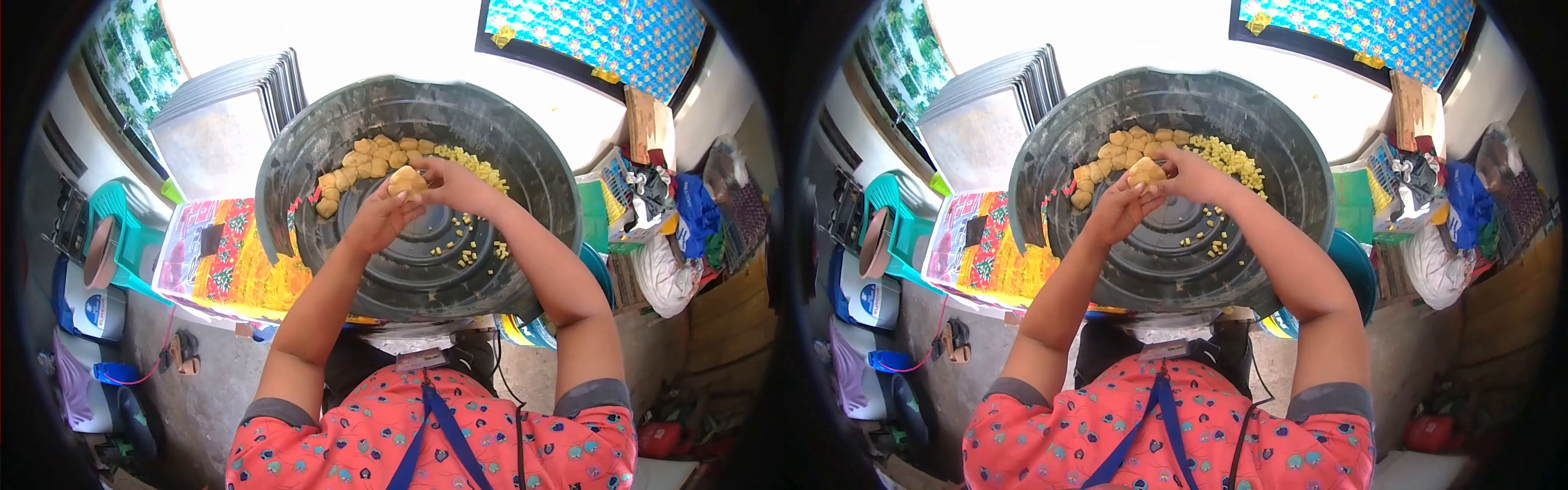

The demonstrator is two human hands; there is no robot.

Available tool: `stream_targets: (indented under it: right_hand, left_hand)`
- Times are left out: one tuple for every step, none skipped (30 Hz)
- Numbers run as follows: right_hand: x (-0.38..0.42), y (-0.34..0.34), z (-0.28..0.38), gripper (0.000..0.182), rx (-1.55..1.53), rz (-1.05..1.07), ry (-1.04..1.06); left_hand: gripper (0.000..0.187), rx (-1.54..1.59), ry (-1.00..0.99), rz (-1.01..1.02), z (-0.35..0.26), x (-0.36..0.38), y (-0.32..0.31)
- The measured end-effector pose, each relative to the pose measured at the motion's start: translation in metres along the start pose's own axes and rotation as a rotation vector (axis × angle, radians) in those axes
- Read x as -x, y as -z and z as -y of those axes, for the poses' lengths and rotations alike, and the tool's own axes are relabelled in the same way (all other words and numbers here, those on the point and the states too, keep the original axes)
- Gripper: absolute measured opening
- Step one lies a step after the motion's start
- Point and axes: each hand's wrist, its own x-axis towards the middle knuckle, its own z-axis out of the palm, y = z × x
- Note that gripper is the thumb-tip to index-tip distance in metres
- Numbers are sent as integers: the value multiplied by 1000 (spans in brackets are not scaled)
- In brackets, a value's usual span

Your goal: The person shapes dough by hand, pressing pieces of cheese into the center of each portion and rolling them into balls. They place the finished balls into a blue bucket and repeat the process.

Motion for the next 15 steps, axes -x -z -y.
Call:
stream_targets:
  right_hand:
    - [1,0,0,42,-142,-20,-29]
    - [-1,0,-1,43,-36,16,18]
    - [-2,0,-3,44,69,52,64]
    - [-4,1,-5,45,174,86,110]
    - [-4,2,-7,44,213,94,121]
    - [-4,2,-4,44,250,104,132]
    - [-3,2,-1,43,288,115,143]
    - [-2,3,2,42,170,107,72]
    - [1,3,11,41,52,99,2]
    - [2,2,17,40,-67,90,-70]
    - [3,1,17,38,-32,88,-86]
    - [3,0,16,36,1,82,-108]
    - [4,1,15,34,33,73,-131]
    - [5,4,14,34,92,76,-84]
    - [5,8,13,34,149,77,-39]
  left_hand:
    - [41,-6,-19,-19,1,0,1]
    - [41,-28,-16,-14,2,-1,3]
    - [42,-51,-12,-9,4,-2,6]
    - [42,-74,-7,-4,5,-3,8]
    - [42,-68,-5,-8,7,-4,11]
    - [41,-60,-2,-14,9,-3,10]
    - [41,-53,0,-21,9,-2,9]
    - [43,-55,-4,-10,8,-2,9]
    - [46,-56,-7,1,5,-3,8]
    - [48,-57,-9,13,3,-2,6]
    - [53,-93,-20,-17,3,-1,3]
    - [57,-128,-24,-44,5,-2,-2]
    - [62,-164,-27,-69,8,-2,-7]
    - [66,-234,-4,-88,9,-2,-10]
    - [70,-306,22,-106,8,-2,-15]
